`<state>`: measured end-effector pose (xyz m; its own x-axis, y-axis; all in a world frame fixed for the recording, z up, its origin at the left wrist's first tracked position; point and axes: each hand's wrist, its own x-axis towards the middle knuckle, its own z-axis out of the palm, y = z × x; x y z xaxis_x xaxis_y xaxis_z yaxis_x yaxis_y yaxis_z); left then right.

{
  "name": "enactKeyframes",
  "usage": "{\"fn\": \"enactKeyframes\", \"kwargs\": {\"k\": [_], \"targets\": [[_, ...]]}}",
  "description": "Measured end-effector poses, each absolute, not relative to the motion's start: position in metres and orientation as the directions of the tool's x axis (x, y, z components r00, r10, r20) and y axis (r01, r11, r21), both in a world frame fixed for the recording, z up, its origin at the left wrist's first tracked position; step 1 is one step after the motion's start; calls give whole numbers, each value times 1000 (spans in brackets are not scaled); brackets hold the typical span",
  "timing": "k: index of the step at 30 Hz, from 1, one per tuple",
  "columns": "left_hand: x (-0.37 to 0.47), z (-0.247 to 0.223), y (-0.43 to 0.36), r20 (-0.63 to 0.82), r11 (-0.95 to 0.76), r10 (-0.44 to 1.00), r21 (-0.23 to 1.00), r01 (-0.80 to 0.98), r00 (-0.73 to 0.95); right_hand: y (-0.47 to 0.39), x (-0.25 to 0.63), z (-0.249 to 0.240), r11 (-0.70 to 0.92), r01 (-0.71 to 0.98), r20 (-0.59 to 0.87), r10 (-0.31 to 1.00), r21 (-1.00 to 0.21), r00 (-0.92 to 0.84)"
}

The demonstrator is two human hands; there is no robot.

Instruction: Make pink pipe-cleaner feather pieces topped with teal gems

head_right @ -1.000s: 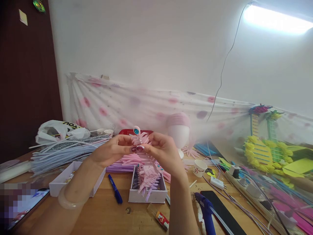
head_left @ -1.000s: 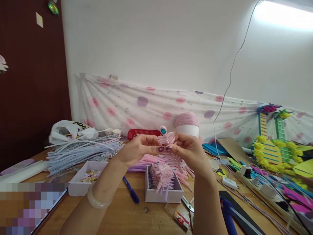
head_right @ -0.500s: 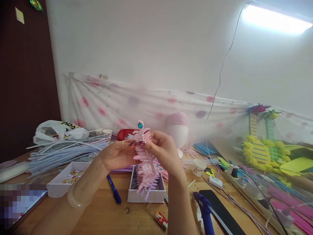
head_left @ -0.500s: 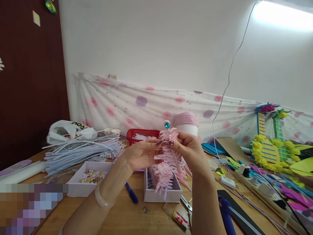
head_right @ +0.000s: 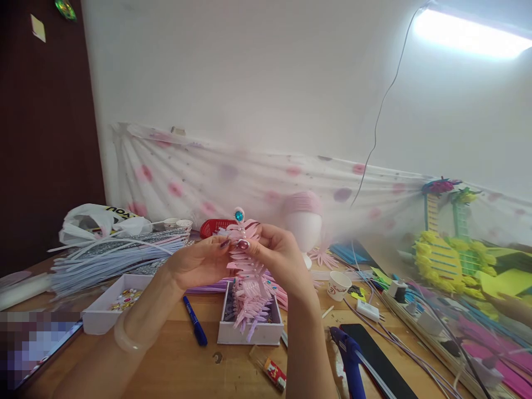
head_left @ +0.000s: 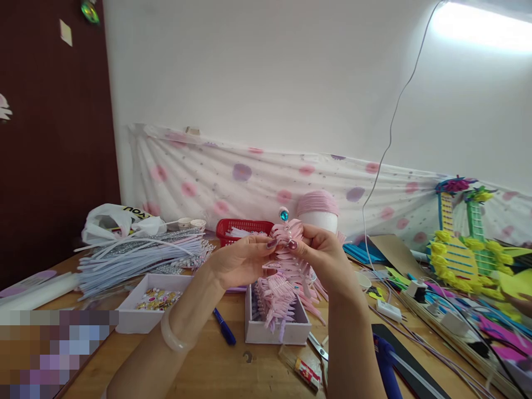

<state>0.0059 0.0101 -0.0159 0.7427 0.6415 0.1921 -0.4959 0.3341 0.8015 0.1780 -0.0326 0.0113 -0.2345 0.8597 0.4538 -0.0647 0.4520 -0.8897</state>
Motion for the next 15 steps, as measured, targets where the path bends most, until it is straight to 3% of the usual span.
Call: {"fn": "enactKeyframes", "kwargs": {"k": [8,15], "targets": [[11,-15,8,222,242,729,801,-548,647,-33,176,12,456,-59,457,860,-888,-226],[12,-14,7,226,255,709,801,-541,668,-31,178,10,482,-47,479,849,-875,-223]]}}
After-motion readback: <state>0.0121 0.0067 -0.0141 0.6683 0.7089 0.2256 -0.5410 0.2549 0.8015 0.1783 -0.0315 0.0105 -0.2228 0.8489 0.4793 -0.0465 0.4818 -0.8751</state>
